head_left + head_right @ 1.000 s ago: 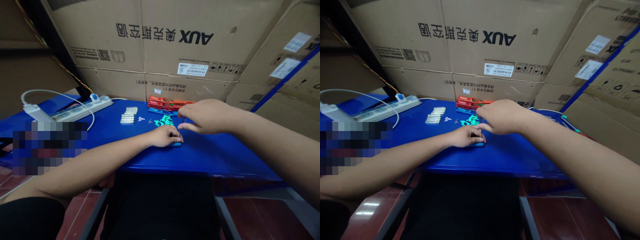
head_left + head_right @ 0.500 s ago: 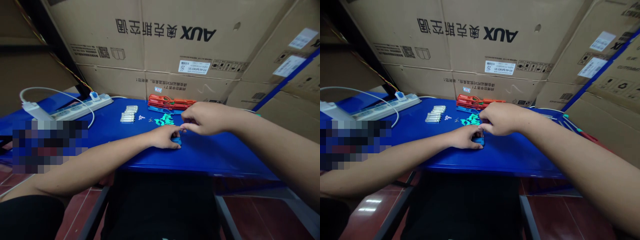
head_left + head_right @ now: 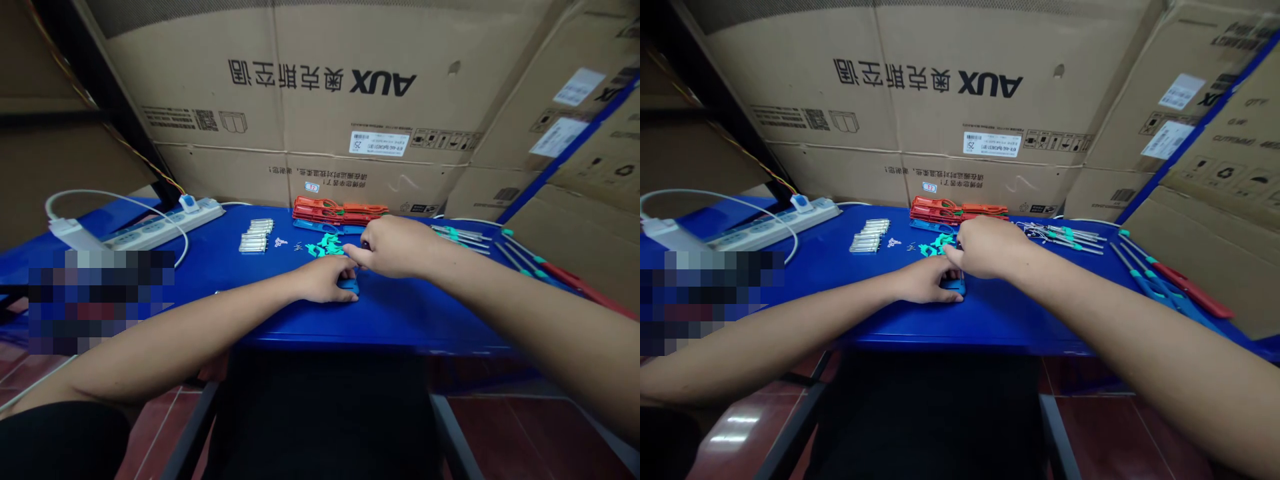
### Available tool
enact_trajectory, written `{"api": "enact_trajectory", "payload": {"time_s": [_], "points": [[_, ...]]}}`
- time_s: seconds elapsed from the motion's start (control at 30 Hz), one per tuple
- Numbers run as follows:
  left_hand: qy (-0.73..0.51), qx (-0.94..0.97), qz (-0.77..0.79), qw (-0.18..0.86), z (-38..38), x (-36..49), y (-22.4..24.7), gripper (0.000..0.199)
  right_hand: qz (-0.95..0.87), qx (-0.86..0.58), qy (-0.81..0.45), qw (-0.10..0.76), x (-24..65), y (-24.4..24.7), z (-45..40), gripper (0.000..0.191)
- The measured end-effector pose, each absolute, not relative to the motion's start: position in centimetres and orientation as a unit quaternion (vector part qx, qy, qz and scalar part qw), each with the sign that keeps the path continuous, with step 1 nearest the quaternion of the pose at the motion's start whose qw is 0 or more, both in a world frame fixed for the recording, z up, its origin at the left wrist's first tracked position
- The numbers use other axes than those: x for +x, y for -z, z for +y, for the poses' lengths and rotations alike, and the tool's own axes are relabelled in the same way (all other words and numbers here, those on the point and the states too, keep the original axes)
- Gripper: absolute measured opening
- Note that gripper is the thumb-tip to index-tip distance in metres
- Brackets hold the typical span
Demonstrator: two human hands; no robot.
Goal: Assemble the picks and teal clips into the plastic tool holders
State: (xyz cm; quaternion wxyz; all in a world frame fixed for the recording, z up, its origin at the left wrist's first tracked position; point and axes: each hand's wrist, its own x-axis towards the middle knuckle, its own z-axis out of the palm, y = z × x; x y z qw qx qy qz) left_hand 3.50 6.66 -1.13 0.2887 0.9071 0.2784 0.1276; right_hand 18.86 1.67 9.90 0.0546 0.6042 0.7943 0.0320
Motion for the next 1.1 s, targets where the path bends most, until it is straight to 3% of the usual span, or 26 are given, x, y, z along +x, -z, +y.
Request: {"api": "enact_trajectory", "payload": {"time_s": [0.17,0.33,0.5,0.6,0.67,0.77,0.87,0.97,1.1], "points": [[-0.127,0.911,0.265,0.29,6.5,3.3,0.9,0.052,0.791,0.611,-0.012,0.038,19.2,-10.5,1.5,0.063],[-0.024,0.937,0.281,0.207,7.1,0.7,-1.9,0.092,0.799,0.601,0.011,-0.038,24.1,-9.6,2.5,0.056],[0.147,0.915,0.352,0.133,8.4,-2.1,-4.4,0.07,0.758,0.637,0.054,-0.129,30.8,-3.7,3.4,0.04],[0.156,0.921,0.333,0.127,8.8,-2.5,-4.6,0.057,0.759,0.64,0.059,-0.108,32.2,-1.1,3.2,0.038],[0.137,0.927,0.326,0.127,8.7,-2.5,-4.5,0.051,0.781,0.61,0.031,-0.132,31.1,-0.8,2.8,0.035],[0.071,0.938,0.313,0.133,8.4,-2.2,-4.5,0.046,0.846,0.477,0.023,-0.239,27.1,-1.9,2.1,0.031],[-0.031,0.955,0.275,0.105,8.4,-2.0,-4.6,0.034,0.936,0.32,0.004,-0.147,22.1,-2.9,2.1,0.041],[-0.088,0.958,0.27,0.031,8.8,-2.0,-4.6,0.025,0.933,0.347,-0.045,-0.08,19.0,-2.4,3.1,0.042],[-0.161,0.945,0.28,-0.051,9.0,-2.1,-4.4,0.037,0.886,0.449,-0.005,-0.116,18.5,-0.7,4.2,0.05]]}}
